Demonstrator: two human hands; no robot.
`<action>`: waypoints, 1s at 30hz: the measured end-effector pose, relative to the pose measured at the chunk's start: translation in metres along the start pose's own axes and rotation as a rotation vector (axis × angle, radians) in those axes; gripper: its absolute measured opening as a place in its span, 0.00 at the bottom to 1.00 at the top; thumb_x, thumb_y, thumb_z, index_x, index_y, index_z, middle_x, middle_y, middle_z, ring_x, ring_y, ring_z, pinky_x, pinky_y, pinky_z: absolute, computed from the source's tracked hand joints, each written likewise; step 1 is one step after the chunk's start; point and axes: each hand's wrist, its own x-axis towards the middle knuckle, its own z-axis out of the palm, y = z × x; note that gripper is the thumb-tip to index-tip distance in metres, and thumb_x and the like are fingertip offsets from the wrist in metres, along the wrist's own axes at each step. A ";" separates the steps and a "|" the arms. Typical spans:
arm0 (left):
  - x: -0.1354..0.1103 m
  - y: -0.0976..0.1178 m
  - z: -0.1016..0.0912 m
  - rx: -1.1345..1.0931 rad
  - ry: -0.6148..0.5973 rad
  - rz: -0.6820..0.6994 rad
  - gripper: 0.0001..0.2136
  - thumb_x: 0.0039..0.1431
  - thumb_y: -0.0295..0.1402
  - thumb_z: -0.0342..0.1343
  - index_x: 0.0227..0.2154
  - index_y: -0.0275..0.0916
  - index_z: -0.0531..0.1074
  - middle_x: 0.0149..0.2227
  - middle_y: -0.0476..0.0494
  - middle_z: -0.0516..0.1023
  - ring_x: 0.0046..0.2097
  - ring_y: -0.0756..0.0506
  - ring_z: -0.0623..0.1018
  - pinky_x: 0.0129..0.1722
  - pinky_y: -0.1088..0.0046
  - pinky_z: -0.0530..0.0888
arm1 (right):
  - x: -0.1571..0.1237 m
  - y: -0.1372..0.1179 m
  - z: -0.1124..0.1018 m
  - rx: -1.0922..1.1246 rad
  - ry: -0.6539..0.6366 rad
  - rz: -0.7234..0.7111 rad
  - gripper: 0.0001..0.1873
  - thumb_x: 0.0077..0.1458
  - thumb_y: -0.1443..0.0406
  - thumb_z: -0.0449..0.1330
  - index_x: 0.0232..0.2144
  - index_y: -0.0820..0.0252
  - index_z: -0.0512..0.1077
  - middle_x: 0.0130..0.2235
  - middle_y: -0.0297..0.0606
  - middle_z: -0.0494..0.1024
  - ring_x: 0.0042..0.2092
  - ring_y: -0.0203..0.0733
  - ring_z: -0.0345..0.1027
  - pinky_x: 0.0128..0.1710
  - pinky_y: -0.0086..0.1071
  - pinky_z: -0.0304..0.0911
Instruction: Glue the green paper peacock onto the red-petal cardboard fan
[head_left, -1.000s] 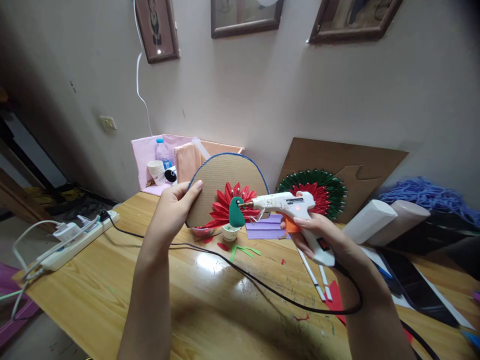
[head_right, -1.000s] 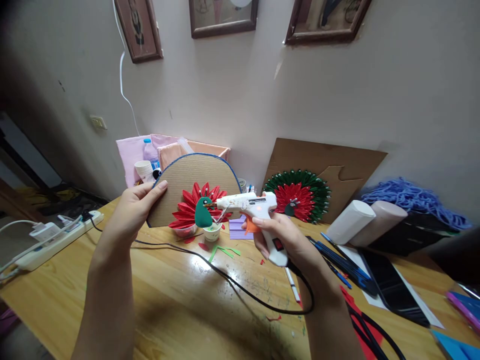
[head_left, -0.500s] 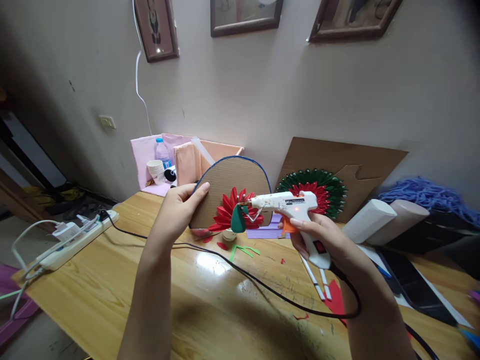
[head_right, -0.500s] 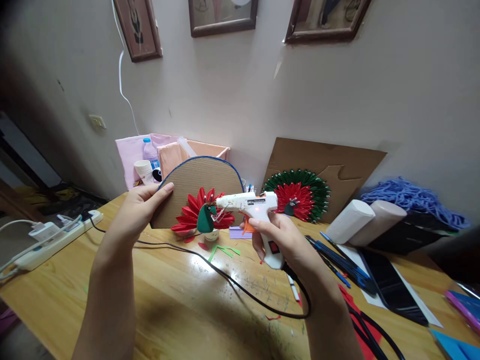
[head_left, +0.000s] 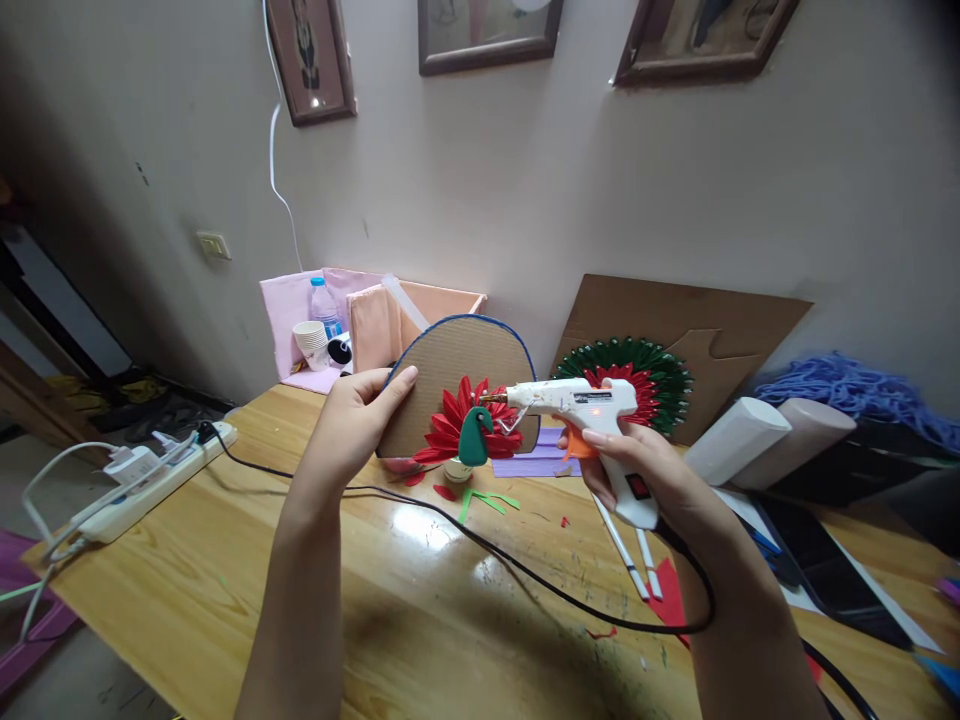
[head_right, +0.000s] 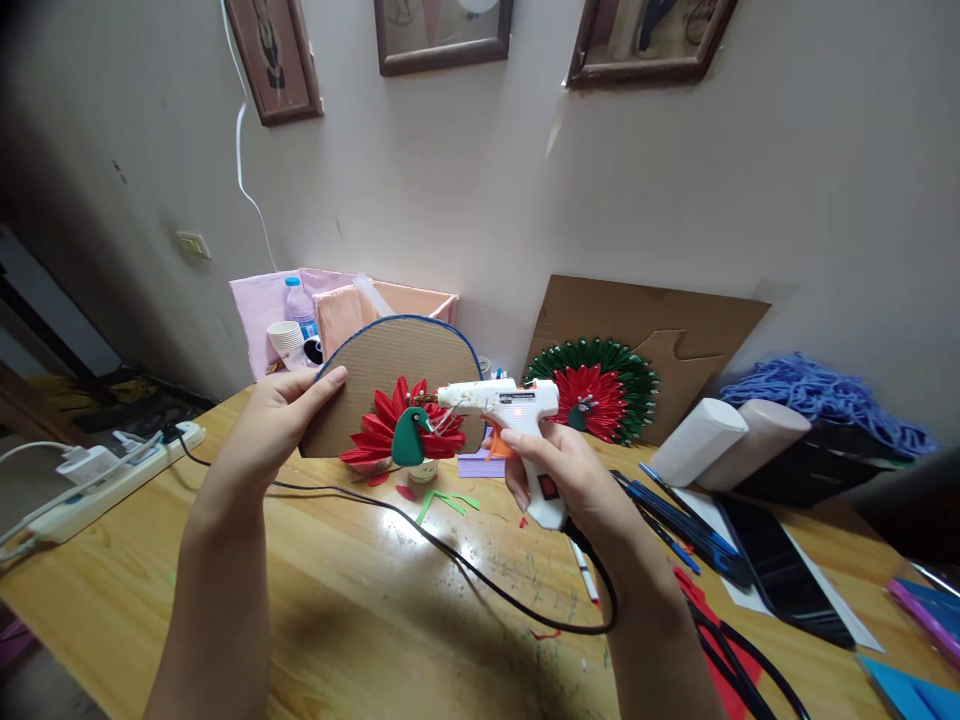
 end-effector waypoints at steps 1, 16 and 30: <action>0.000 0.000 0.000 0.003 -0.004 0.001 0.18 0.50 0.47 0.56 0.23 0.35 0.72 0.22 0.49 0.71 0.26 0.50 0.66 0.23 0.78 0.62 | 0.000 0.000 0.000 -0.007 0.006 0.005 0.29 0.52 0.49 0.53 0.08 0.60 0.62 0.11 0.35 0.63 0.15 0.31 0.51 0.16 0.29 0.46; -0.002 0.005 0.003 0.052 -0.027 0.035 0.18 0.51 0.45 0.55 0.17 0.36 0.66 0.19 0.52 0.64 0.22 0.53 0.60 0.19 0.79 0.55 | -0.017 -0.016 0.015 -0.109 0.172 -0.038 0.21 0.52 0.51 0.56 0.18 0.58 0.64 0.14 0.33 0.67 0.18 0.33 0.58 0.18 0.28 0.53; -0.002 0.004 0.005 0.045 -0.052 0.034 0.19 0.51 0.46 0.55 0.17 0.36 0.65 0.19 0.52 0.63 0.22 0.54 0.60 0.19 0.79 0.55 | -0.017 -0.019 0.016 -0.102 0.145 -0.031 0.20 0.53 0.52 0.56 0.17 0.58 0.63 0.14 0.33 0.67 0.18 0.32 0.57 0.18 0.28 0.51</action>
